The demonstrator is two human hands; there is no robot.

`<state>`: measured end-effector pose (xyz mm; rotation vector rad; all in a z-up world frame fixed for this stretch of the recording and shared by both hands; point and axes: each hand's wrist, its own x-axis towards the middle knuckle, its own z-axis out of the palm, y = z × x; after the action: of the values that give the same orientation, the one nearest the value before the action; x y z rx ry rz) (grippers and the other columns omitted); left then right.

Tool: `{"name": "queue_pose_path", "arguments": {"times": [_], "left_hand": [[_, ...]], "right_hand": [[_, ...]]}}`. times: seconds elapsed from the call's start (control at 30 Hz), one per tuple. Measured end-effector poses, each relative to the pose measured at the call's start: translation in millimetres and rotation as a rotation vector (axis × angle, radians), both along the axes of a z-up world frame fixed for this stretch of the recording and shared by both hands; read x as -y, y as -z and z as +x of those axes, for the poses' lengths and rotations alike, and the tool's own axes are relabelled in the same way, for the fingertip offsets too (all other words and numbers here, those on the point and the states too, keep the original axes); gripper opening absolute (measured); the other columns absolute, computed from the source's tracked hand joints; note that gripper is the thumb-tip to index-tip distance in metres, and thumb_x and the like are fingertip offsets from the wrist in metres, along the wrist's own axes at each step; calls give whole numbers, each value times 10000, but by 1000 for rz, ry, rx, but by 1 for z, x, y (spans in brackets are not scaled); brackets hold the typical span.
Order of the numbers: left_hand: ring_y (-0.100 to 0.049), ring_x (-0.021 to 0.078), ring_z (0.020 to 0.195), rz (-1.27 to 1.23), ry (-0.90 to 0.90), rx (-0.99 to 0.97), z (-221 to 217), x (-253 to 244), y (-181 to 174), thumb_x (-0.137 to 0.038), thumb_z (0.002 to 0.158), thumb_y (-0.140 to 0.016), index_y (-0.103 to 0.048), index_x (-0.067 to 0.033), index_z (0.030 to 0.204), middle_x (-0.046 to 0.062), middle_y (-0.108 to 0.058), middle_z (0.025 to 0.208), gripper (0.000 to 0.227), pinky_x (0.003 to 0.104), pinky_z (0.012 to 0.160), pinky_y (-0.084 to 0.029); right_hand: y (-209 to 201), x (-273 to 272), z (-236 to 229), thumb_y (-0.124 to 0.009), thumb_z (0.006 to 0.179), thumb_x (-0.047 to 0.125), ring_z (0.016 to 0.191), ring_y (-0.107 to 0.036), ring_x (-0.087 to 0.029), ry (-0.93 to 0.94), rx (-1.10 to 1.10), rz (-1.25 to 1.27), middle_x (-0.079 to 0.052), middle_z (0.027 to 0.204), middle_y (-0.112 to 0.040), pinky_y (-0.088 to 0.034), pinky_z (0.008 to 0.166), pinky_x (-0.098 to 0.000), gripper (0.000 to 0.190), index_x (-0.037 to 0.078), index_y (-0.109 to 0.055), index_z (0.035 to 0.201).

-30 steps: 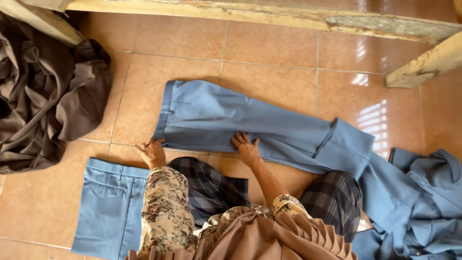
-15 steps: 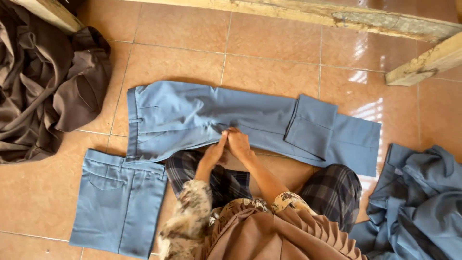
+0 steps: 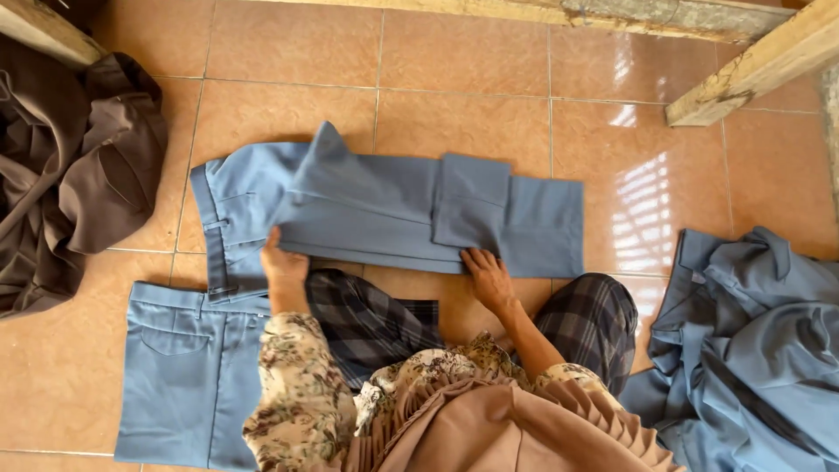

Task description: A person sitting on the floor folds blue trousers into rectangular shapes and stacks them.

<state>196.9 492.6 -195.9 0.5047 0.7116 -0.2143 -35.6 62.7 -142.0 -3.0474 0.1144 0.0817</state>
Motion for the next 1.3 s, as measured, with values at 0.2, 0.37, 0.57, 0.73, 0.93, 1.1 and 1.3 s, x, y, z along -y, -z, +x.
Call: {"name": "queue_pose_path", "arguments": {"times": [0.2,0.37,0.57,0.73,0.93,1.1,1.3], "left_hand": [[-518,522,1285,627,330,-238,-5,-60,10,-556,1034,-540,-204,-9,1576,417,-405,1410,840,568,974,-576],[-667,106,579,3008,381,3,-55,40,-55,-317,1018,-501,-608,-209,836,-58,-603,657,238,326,429,-549],[-717,326,988,2068,1469,662,-74,127,-7,-266,835,-789,-659,-239,1055,52,-658,1120,257,466,814,-609],[-744,319,797,2319,1455,862,-63,128,34,-137,822,-733,-630,-169,927,74,-661,951,151,467,683,-603],[-747,263,699,2464,1391,1032,-57,127,56,-63,818,-648,-633,-155,937,47,-644,894,151,428,604,-578],[-739,248,672,2474,1385,1060,-57,130,48,-60,807,-657,-627,-150,916,38,-633,842,145,409,590,-571],[-711,214,610,2566,1265,1174,-54,129,52,-70,755,-676,-657,-159,865,31,-629,779,142,402,557,-558]], "right_hand": [[21,-21,8,-568,937,428,1191,-574,-149,-7,127,103,89,1225,-647,-449,985,-461,304,363,-682,1212],[9,-52,56,-737,819,393,970,-551,-246,-81,425,-23,-28,1063,-544,-440,775,-420,477,274,-627,1267],[47,-67,102,-692,897,416,1082,-530,-301,11,41,-30,-68,1160,-515,-557,747,-449,586,230,-493,1416],[80,-32,127,-661,865,207,864,-710,-301,50,290,109,-79,961,-662,-613,690,-390,242,138,-644,1096],[-46,37,87,-641,906,140,995,-618,-382,735,689,1131,-222,1074,-640,-507,862,-498,303,48,-630,1195],[71,140,4,-652,926,104,1249,-538,-323,1128,758,1663,-142,1355,-517,-495,1028,-509,535,173,-521,1440],[65,147,-25,-682,960,172,1165,-575,-522,1387,450,1722,-343,1338,-365,-572,904,-685,711,77,-251,1518]]}}
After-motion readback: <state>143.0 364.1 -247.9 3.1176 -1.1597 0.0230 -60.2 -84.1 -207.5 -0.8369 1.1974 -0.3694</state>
